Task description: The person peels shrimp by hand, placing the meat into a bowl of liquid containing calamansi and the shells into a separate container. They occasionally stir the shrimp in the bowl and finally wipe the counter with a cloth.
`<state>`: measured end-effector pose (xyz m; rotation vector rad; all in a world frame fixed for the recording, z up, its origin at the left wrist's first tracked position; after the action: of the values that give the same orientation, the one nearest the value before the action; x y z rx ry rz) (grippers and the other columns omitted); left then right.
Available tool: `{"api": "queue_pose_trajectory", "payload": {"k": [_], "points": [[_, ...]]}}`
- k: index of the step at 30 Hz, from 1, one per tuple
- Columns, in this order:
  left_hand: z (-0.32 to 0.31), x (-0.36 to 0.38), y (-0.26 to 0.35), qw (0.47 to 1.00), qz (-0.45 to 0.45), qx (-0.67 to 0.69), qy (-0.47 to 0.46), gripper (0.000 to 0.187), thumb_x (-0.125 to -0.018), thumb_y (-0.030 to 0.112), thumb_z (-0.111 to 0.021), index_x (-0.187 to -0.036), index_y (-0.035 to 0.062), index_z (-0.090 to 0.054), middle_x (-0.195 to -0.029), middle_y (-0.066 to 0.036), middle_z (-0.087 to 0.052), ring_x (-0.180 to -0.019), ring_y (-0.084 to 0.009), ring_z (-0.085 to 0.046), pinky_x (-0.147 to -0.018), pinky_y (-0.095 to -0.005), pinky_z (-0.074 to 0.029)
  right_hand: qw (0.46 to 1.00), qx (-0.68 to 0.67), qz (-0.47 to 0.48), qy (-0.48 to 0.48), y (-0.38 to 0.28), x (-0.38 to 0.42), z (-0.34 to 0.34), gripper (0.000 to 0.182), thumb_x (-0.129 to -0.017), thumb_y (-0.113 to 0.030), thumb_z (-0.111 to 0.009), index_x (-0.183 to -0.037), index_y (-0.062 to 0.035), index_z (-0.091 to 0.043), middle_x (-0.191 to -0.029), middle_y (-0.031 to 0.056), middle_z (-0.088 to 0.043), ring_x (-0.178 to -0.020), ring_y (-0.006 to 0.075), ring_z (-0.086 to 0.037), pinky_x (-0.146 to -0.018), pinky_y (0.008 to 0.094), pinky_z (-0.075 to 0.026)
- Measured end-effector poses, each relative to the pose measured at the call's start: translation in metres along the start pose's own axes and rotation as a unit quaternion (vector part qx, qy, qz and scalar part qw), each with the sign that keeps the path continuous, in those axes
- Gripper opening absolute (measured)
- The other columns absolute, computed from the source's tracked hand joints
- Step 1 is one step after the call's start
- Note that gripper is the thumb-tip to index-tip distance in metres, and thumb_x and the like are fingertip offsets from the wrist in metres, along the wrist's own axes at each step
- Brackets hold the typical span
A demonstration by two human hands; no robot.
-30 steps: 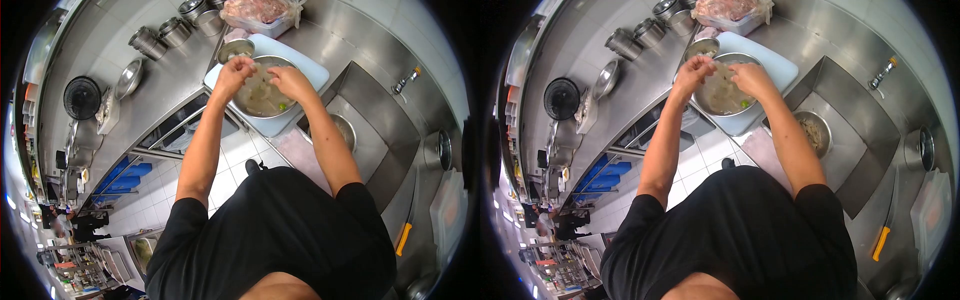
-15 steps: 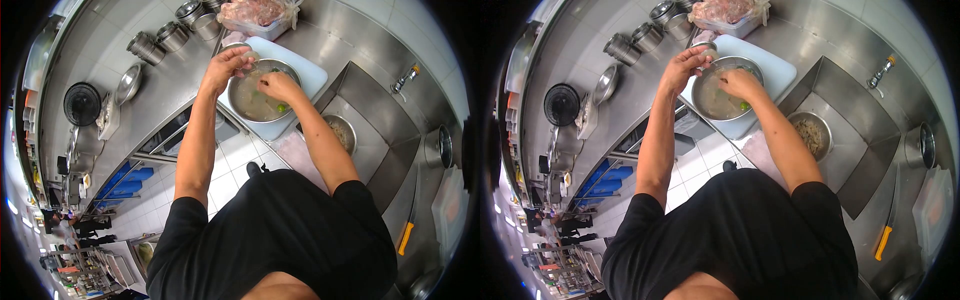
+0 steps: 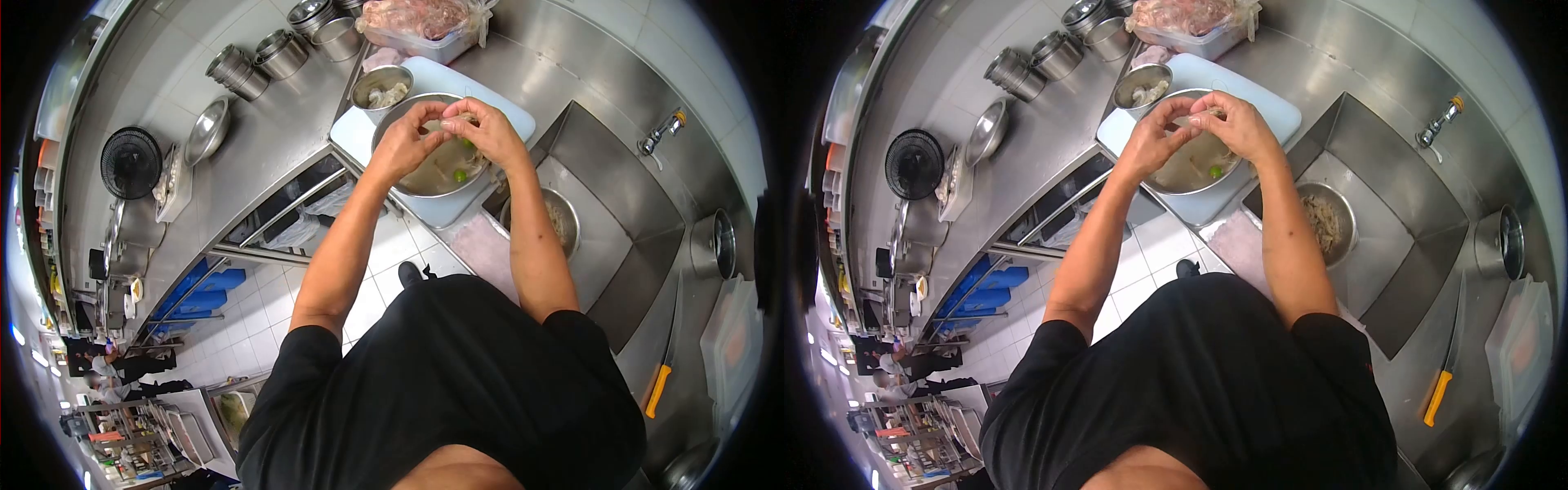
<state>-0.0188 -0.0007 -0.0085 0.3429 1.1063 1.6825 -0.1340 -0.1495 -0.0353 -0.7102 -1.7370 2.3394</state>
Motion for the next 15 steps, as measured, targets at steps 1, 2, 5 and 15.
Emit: {"api": "queue_pose_trajectory", "payload": {"k": [1, 2, 5, 15], "points": [[-0.003, -0.002, -0.007, 0.998, 0.02, 0.054, 0.006, 0.038, -0.088, 0.019, -0.069, -0.121, 0.003, -0.059, -0.107, -0.008, -0.068, -0.093, -0.0179, -0.064, -0.085, -0.0306, -0.05, 1.0, 0.01, 0.027, 0.009, -0.004, 0.002, 0.001, 0.027, -0.087, -0.025, -0.07, -0.102, -0.0026, -0.066, -0.091, 0.0075, -0.072, -0.086, 0.0182, -0.067, -0.075, 0.0339, -0.052], [-0.004, -0.003, -0.012, 0.993, 0.039, 0.107, 0.012, 0.034, -0.089, 0.018, -0.069, -0.117, 0.0022, -0.06, -0.104, -0.007, -0.068, -0.091, -0.0164, -0.063, -0.083, -0.0293, -0.05, 0.998, 0.021, 0.054, 0.018, -0.008, 0.003, 0.001, 0.027, -0.086, -0.025, -0.071, -0.101, -0.0027, -0.067, -0.09, 0.0076, -0.072, -0.086, 0.0188, -0.067, -0.075, 0.0343, -0.052], [0.001, -0.003, -0.012, 0.978, 0.075, 0.193, -0.007, 0.026, -0.093, 0.02, -0.066, -0.111, 0.0033, -0.059, -0.094, -0.004, -0.065, -0.085, -0.0118, -0.061, -0.078, -0.026, -0.049, 0.997, 0.076, 0.003, 0.013, -0.014, 0.008, 0.007, 0.025, -0.085, -0.023, -0.07, -0.1, -0.004, -0.068, -0.09, 0.0099, -0.072, -0.084, 0.0216, -0.067, -0.076, 0.0347, -0.052], [0.017, -0.004, -0.015, 0.952, 0.208, 0.219, -0.049, 0.018, -0.093, 0.02, -0.061, -0.104, 0.0056, -0.061, -0.08, -0.002, -0.063, -0.068, -0.0116, -0.06, -0.062, -0.0246, -0.048, 0.977, 0.208, 0.045, 0.003, -0.025, 0.037, 0.027, 0.02, -0.084, -0.017, -0.067, -0.099, -0.0043, -0.067, -0.091, 0.0157, -0.068, -0.086, 0.027, -0.067, -0.076, 0.0354, -0.051]]}}
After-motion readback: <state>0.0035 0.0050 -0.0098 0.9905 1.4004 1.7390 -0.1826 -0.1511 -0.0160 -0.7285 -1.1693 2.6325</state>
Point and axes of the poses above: each hand's wrist, its own x-axis away from the middle knuckle, its own z-axis out of the back of the hand, y = z × x, the point moved 1 cm from there along -x, towards the middle knuckle
